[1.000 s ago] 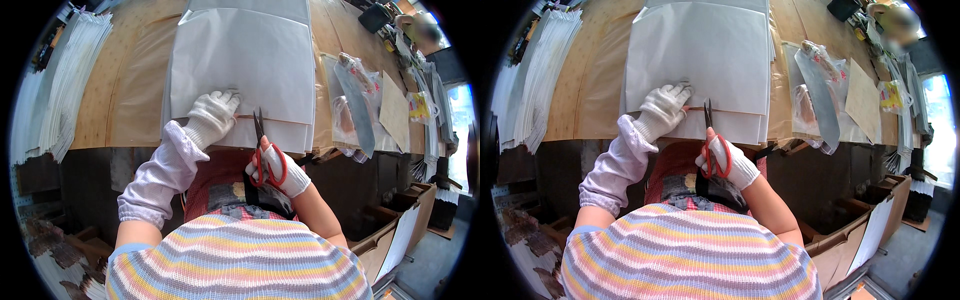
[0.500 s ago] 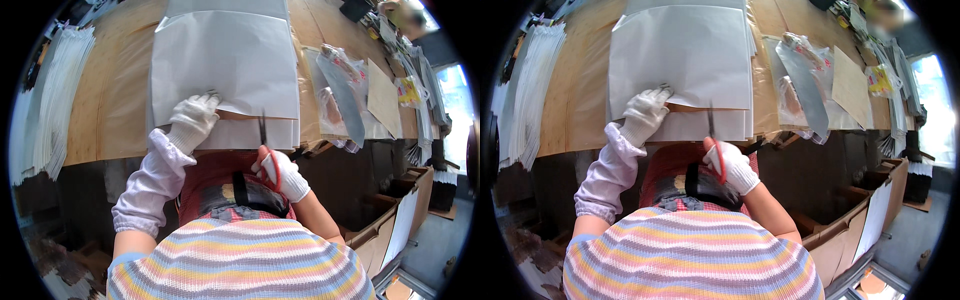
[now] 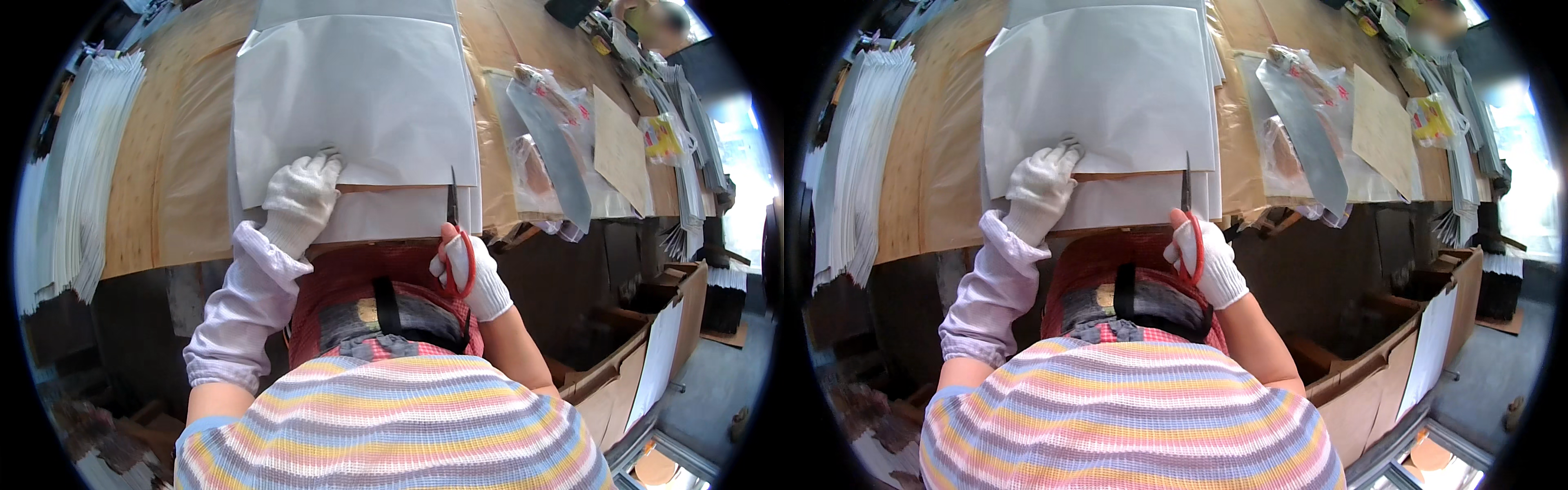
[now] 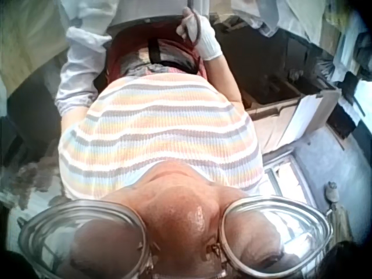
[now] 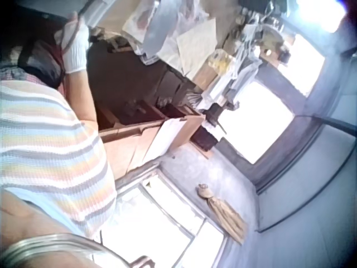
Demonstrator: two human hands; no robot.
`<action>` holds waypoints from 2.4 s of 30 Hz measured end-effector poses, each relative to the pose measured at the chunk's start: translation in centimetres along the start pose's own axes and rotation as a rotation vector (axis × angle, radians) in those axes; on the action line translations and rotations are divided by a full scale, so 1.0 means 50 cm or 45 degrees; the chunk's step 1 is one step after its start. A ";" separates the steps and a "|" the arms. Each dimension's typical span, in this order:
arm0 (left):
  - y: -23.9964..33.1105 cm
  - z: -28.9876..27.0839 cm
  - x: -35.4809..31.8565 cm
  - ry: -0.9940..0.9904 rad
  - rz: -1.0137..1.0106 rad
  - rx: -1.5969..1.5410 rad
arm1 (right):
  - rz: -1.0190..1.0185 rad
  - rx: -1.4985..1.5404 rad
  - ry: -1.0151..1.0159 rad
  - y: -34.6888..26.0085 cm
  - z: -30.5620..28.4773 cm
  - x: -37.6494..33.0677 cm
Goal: The person uses red-handled scissors to trim the edges of a stack of white paper sheets on a wooden table. After cutting, the person folds the trimmed sheets and places them into a brown paper bag.
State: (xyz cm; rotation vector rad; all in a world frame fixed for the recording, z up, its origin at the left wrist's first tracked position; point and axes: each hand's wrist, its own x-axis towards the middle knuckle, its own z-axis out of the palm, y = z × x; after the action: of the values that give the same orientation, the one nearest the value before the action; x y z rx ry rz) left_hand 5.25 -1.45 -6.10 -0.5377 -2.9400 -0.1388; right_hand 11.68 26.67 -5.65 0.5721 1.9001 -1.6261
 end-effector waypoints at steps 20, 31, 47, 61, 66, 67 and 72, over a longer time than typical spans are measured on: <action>-0.183 -0.033 -0.164 0.472 -0.245 -0.754 | 0.105 -0.413 -0.758 -0.077 0.411 0.022; -0.146 -0.168 -0.094 0.590 -0.110 -0.538 | -0.309 -0.218 -0.677 -0.085 0.321 -0.042; -0.398 -0.320 0.407 0.503 -0.417 -0.455 | -0.775 0.309 -0.260 -0.075 -0.109 -0.110; -0.303 -0.003 -0.091 0.017 -0.689 -0.899 | 0.182 -1.237 1.157 -0.051 -0.612 0.083; -0.135 0.004 0.000 -0.096 -0.465 -0.762 | -0.092 -1.505 1.212 0.017 -0.696 0.248; -0.115 0.005 0.012 -0.114 -0.419 -0.729 | -0.130 -1.600 1.221 0.012 -0.683 0.232; -0.006 0.019 0.078 -0.207 -0.094 -0.511 | -0.704 -1.113 1.557 0.083 -0.594 0.070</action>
State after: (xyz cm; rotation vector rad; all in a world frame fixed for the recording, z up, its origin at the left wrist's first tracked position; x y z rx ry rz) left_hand 1.43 -0.29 -6.42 -0.5096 -3.1016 -0.7379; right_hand 7.50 56.48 -8.05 0.7383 3.5696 -0.3717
